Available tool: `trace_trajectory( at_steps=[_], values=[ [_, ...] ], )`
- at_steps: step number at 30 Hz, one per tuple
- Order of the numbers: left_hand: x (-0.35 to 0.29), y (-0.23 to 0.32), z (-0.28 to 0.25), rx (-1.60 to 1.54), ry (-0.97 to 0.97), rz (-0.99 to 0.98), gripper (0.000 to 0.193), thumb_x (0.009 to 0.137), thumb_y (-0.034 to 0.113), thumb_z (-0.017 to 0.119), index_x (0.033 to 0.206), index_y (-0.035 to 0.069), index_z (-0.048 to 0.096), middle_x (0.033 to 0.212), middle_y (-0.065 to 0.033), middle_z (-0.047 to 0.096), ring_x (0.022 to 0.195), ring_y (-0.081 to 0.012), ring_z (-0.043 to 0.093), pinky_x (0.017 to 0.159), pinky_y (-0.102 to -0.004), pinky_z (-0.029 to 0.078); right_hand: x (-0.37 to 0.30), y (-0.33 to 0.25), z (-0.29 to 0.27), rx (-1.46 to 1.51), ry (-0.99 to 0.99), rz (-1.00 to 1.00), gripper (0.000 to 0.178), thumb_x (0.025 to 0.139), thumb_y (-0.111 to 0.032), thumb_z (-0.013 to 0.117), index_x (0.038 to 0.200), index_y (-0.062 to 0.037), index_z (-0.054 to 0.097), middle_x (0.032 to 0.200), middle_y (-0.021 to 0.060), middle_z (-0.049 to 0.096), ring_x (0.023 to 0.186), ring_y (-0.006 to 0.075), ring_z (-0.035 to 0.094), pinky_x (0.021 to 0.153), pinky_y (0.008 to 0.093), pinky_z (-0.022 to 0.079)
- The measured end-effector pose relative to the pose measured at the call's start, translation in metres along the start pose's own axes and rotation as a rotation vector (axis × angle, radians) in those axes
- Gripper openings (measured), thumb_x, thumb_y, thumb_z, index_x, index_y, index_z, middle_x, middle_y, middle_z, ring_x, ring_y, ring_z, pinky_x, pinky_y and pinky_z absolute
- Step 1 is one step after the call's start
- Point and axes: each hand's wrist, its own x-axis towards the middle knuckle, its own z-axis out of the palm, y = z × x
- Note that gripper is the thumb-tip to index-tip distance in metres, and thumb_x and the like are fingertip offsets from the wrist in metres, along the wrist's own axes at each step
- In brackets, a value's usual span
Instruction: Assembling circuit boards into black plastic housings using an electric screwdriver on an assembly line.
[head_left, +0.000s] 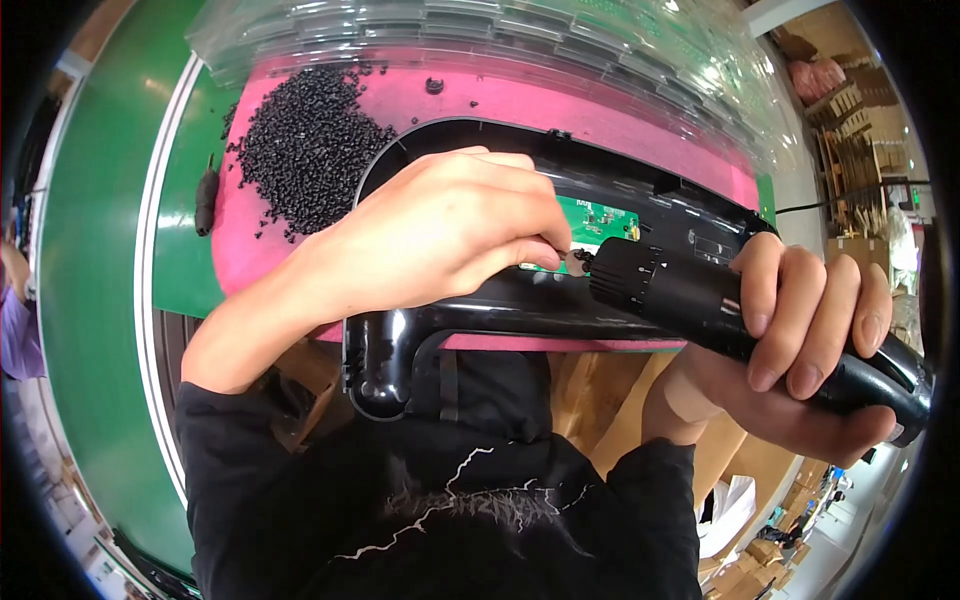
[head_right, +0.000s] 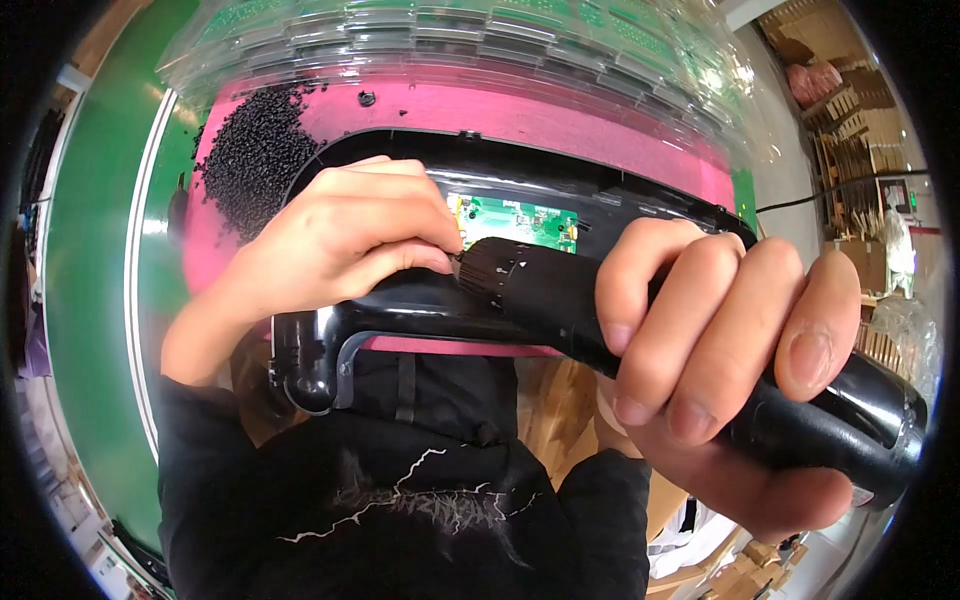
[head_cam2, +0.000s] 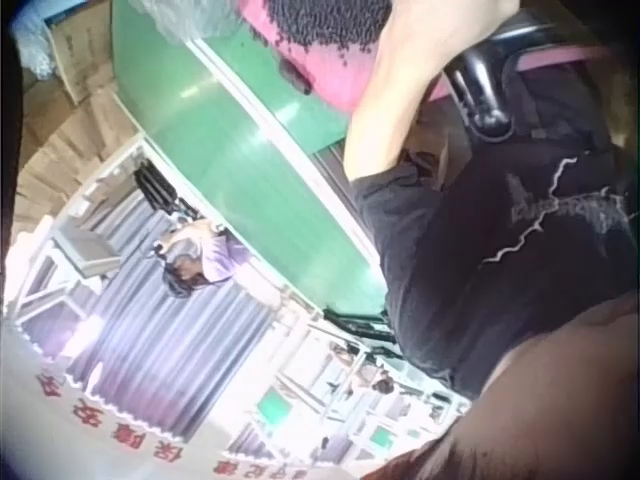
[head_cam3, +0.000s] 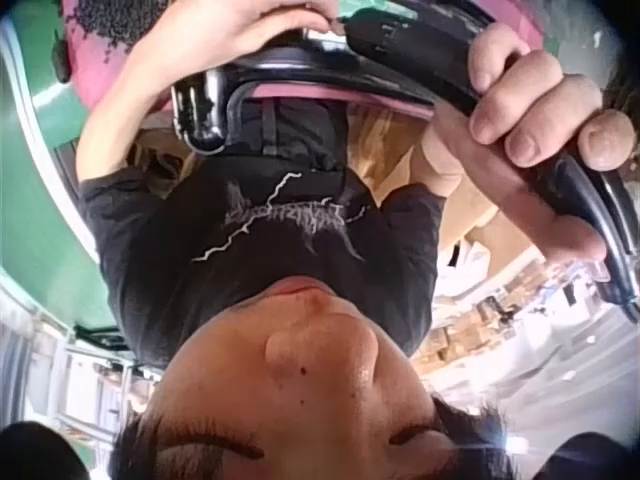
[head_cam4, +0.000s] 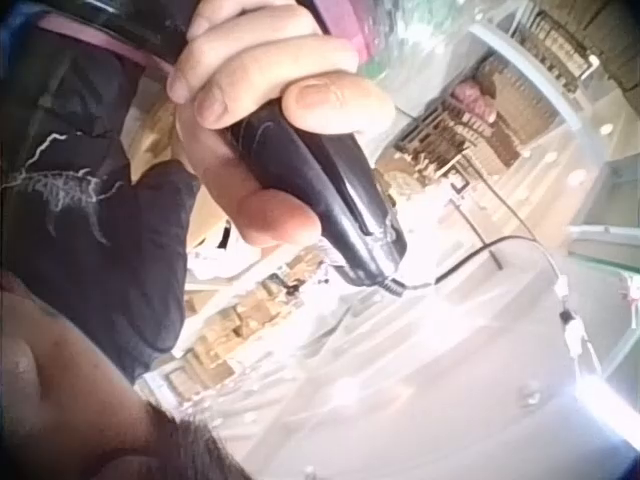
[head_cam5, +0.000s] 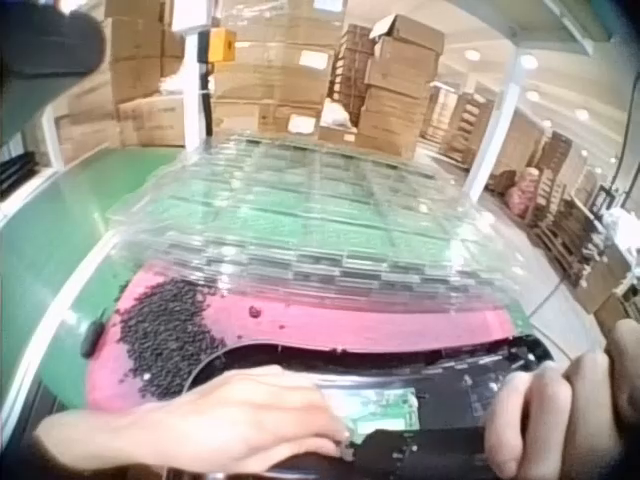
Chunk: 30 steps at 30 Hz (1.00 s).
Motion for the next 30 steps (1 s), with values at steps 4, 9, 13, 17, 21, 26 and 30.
trace_trajectory(
  at_steps=[4, 9, 13, 17, 21, 26, 30],
  values=[
    [0.003, 0.005, -0.001, -0.072, -0.089, -0.095, 0.047, 0.069, 0.020, 0.081, 0.109, 0.001, 0.064, 0.101, -0.0112, 0.066, 0.096, -0.0302, 0.061, 0.086, -0.0413, 0.049, 0.000, -0.002, -0.009, 0.038, -0.134, -0.061, 0.044, 0.077, -0.043, 0.073, 0.094, -0.0102, 0.049, 0.065, -0.0053, 0.053, 0.048, 0.0071, 0.049, 0.061, 0.0248, 0.040],
    [0.004, 0.004, -0.010, 0.123, -0.015, -0.150, 0.100, 0.057, 0.064, 0.080, 0.130, 0.002, 0.047, 0.123, -0.0108, 0.054, 0.120, -0.0286, 0.047, 0.105, -0.0423, 0.036, 0.001, -0.022, -0.022, -0.373, -0.009, 0.098, 0.047, 0.082, -0.049, 0.063, 0.097, -0.0066, 0.049, 0.067, -0.0011, 0.052, 0.046, 0.0085, 0.044, 0.056, 0.0263, 0.034],
    [-0.004, 0.002, -0.010, -0.022, 0.117, -0.203, 0.058, 0.090, 0.056, 0.053, 0.110, 0.004, 0.039, 0.115, -0.0155, 0.049, 0.108, -0.0240, 0.045, 0.102, -0.0380, 0.030, 0.001, -0.021, -0.046, -0.341, -0.030, 0.153, 0.049, 0.085, -0.047, 0.061, 0.101, -0.0028, 0.049, 0.067, 0.0019, 0.052, 0.049, 0.0112, 0.046, 0.056, 0.0273, 0.035],
    [0.001, 0.001, -0.008, -0.037, 0.232, -0.149, 0.031, 0.094, 0.032, 0.046, 0.104, 0.005, 0.035, 0.112, -0.0170, 0.049, 0.104, -0.0220, 0.043, 0.102, -0.0370, 0.028, 0.000, -0.020, -0.057, -0.270, -0.096, 0.181, 0.051, 0.085, -0.046, 0.062, 0.104, -0.0003, 0.050, 0.068, 0.0042, 0.053, 0.051, 0.0130, 0.048, 0.055, 0.0269, 0.037],
    [0.003, -0.001, -0.020, 0.080, 0.319, -0.117, 0.016, 0.091, 0.007, 0.043, 0.106, 0.004, 0.038, 0.113, -0.0169, 0.050, 0.103, -0.0208, 0.046, 0.099, -0.0327, 0.032, 0.001, -0.015, -0.062, -0.264, -0.056, 0.178, 0.052, 0.084, -0.048, 0.064, 0.102, -0.0015, 0.050, 0.067, 0.0030, 0.052, 0.050, 0.0120, 0.047, 0.055, 0.0271, 0.037],
    [0.003, 0.002, -0.032, 0.231, 0.309, -0.254, 0.022, 0.083, -0.003, 0.046, 0.105, 0.000, 0.050, 0.109, -0.0143, 0.056, 0.101, -0.0220, 0.052, 0.093, -0.0298, 0.038, 0.010, -0.005, -0.063, -0.308, -0.184, 0.298, 0.048, 0.079, -0.050, 0.071, 0.093, -0.0105, 0.048, 0.064, -0.0058, 0.052, 0.043, 0.0048, 0.045, 0.052, 0.0234, 0.033],
    [0.005, -0.003, -0.026, 0.430, 0.130, -0.232, 0.023, 0.082, -0.003, 0.056, 0.105, -0.002, 0.057, 0.107, -0.0145, 0.061, 0.109, -0.0318, 0.056, 0.097, -0.0387, 0.042, 0.016, -0.003, -0.068, -0.205, -0.323, 0.343, 0.050, 0.079, -0.051, 0.073, 0.096, -0.0105, 0.048, 0.064, -0.0069, 0.053, 0.043, 0.0040, 0.046, 0.052, 0.0222, 0.034]
  ],
)
